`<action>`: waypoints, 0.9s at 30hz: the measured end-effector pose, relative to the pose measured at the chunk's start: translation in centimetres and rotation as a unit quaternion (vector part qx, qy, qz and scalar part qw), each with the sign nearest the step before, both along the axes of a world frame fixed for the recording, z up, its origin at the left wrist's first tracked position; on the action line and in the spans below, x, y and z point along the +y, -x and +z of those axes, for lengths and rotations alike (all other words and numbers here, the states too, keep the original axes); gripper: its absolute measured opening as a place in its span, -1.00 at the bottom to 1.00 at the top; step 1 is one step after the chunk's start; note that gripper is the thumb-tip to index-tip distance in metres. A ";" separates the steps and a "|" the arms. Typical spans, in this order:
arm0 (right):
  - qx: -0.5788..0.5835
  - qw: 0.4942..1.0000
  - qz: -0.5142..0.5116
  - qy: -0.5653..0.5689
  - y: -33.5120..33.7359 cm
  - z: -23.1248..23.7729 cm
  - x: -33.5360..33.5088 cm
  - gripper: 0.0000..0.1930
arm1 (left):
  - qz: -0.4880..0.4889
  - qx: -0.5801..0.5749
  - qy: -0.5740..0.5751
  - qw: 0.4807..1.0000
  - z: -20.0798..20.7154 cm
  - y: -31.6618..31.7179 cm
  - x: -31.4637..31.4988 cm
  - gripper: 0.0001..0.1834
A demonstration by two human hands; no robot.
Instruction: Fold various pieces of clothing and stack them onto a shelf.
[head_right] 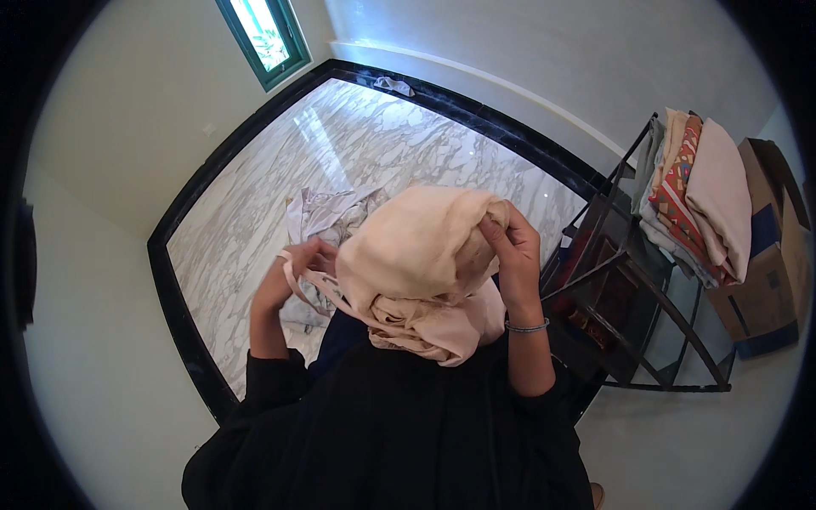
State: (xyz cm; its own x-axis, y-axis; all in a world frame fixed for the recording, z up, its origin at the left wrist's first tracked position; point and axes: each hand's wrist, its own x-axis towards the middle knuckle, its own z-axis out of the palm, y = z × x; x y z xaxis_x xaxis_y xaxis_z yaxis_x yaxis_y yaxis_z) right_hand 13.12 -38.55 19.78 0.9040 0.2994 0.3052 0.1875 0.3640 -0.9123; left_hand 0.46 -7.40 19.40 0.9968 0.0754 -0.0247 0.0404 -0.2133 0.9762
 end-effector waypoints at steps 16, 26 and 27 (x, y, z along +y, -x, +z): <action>-0.164 0.916 -0.365 0.039 -4.6 5.1 -6.0 -0.81 | 0.350 -0.287 0.224 0.863 2.8 6.0 11.1 -0.69; -0.223 0.925 -0.013 0.306 -1.0 -0.2 3.3 -0.55 | -0.036 -0.315 0.266 0.910 5.2 3.3 3.8 -0.71; -0.290 0.909 -0.003 0.299 -0.2 -0.9 5.6 -0.59 | -0.113 -0.340 0.250 0.900 5.7 3.3 3.5 -0.71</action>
State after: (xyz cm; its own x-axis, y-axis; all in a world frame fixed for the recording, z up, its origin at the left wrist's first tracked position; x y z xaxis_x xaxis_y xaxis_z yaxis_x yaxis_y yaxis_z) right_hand 13.27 -32.97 18.87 0.6453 0.5639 0.5153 0.7004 -0.1676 -0.6938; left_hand -2.79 -3.86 25.10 0.7829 0.0170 0.6219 -0.5913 0.3312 0.7353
